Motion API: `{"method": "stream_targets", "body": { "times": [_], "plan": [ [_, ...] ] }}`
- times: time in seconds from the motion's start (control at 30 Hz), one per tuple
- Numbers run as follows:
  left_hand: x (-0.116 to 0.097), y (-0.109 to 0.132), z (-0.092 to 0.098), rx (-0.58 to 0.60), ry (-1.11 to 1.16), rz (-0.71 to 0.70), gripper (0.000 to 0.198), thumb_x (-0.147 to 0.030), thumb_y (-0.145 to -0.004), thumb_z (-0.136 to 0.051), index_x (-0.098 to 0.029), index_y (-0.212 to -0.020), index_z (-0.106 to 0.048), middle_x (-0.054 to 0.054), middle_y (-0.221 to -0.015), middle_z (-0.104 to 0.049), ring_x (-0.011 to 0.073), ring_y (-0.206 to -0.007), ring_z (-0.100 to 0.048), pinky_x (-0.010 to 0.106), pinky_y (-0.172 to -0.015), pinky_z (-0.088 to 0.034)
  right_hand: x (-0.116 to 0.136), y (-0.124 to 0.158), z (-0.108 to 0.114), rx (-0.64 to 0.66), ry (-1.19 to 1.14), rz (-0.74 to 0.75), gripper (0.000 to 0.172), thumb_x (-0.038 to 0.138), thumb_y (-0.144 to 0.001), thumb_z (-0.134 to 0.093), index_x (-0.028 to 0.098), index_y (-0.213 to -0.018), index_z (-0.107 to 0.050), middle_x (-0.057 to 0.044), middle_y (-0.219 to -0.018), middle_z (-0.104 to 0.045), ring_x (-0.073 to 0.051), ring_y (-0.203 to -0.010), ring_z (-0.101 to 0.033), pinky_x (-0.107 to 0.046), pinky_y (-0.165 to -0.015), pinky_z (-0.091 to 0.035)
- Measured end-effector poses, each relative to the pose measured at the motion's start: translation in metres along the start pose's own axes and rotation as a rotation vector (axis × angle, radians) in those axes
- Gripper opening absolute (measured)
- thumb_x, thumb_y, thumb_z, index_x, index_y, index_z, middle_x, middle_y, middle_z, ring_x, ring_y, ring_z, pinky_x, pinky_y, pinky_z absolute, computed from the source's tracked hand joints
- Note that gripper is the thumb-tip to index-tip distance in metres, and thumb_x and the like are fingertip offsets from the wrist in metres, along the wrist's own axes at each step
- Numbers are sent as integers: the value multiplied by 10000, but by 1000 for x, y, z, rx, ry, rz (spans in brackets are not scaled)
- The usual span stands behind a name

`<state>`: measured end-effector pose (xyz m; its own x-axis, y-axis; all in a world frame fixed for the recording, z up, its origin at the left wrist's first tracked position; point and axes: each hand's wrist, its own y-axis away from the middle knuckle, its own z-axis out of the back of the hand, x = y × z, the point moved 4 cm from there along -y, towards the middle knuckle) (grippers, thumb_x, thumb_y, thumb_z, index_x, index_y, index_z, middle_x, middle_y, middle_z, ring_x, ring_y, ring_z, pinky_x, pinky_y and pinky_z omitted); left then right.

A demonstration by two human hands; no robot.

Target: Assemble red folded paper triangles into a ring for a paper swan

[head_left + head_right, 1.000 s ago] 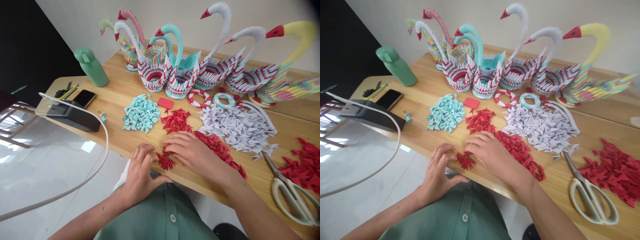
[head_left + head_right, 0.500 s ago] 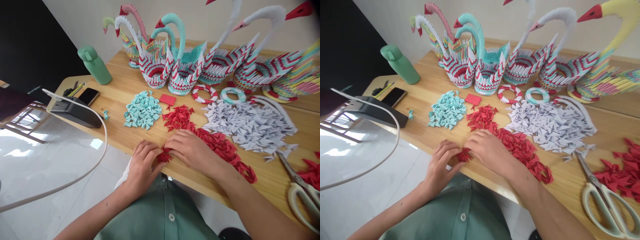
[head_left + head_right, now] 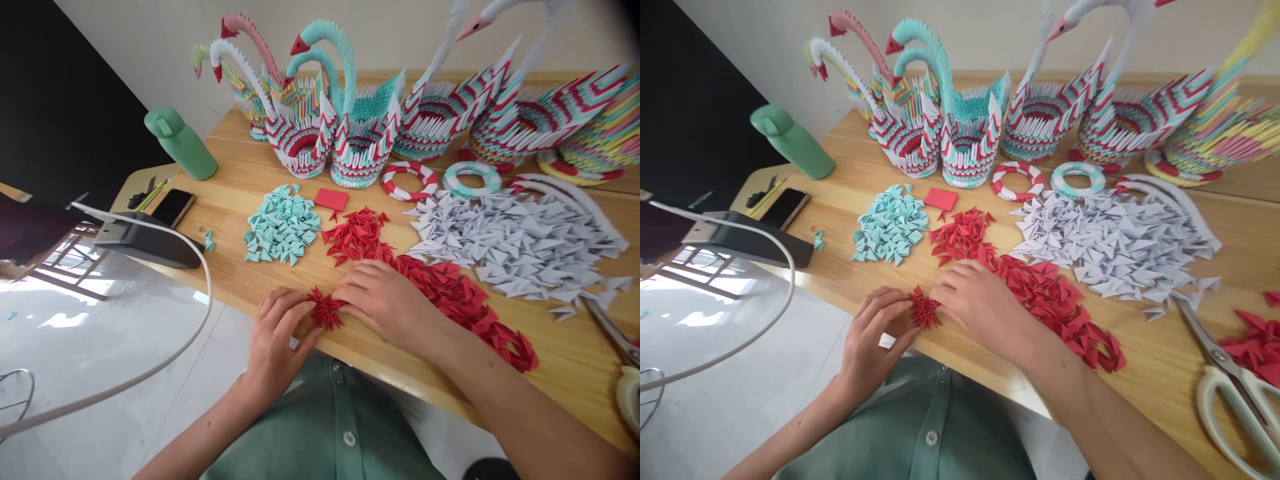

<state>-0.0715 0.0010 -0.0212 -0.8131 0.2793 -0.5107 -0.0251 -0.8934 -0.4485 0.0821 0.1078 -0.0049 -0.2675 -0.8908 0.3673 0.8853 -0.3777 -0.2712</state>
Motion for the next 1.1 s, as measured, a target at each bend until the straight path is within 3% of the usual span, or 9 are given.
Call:
{"method": "stream_targets", "body": {
  "times": [0.17, 0.33, 0.87, 1.1],
  "plan": [
    [-2, -2, -1, 8, -21, -8, 184, -168, -902, -663, -207, -1079, -630, 99, -1134, -670, 250, -1077, -609, 440, -928, -522, 1, 1, -1, -22, 12, 13, 79, 193, -936, -619, 197, -983, -682, -43, -977, -713, -208, -960, -614, -379, -919, -443],
    [0, -2, -4, 53, -53, -13, 174, -196, -907, -656, -213, -1080, -637, 120, -1283, -629, 287, -1214, -571, 476, -993, -498, 1, 2, -1, -30, 12, 46, 130, 182, -957, -575, 208, -1019, -686, -50, -1012, -712, -202, -975, -603, -373, -913, -438],
    [0, -6, -7, 19, -13, -51, 139, -137, -910, -633, -210, -1029, -639, 74, -1119, -717, 257, -1149, -610, 477, -1006, -483, -2, 6, 1, -7, 7, -35, 82, 163, -938, -582, 176, -875, -633, -48, -891, -657, -210, -893, -588, -382, -907, -454],
    [-9, -13, -7, 36, 6, -9, 254, -285, -922, -662, -192, -1146, -589, 126, -1221, -648, 273, -1155, -587, 463, -968, -491, 0, 4, 3, -25, 29, -18, 89, 150, -924, -602, 166, -845, -638, -42, -843, -651, -208, -852, -583, -370, -877, -467]
  ]
}}
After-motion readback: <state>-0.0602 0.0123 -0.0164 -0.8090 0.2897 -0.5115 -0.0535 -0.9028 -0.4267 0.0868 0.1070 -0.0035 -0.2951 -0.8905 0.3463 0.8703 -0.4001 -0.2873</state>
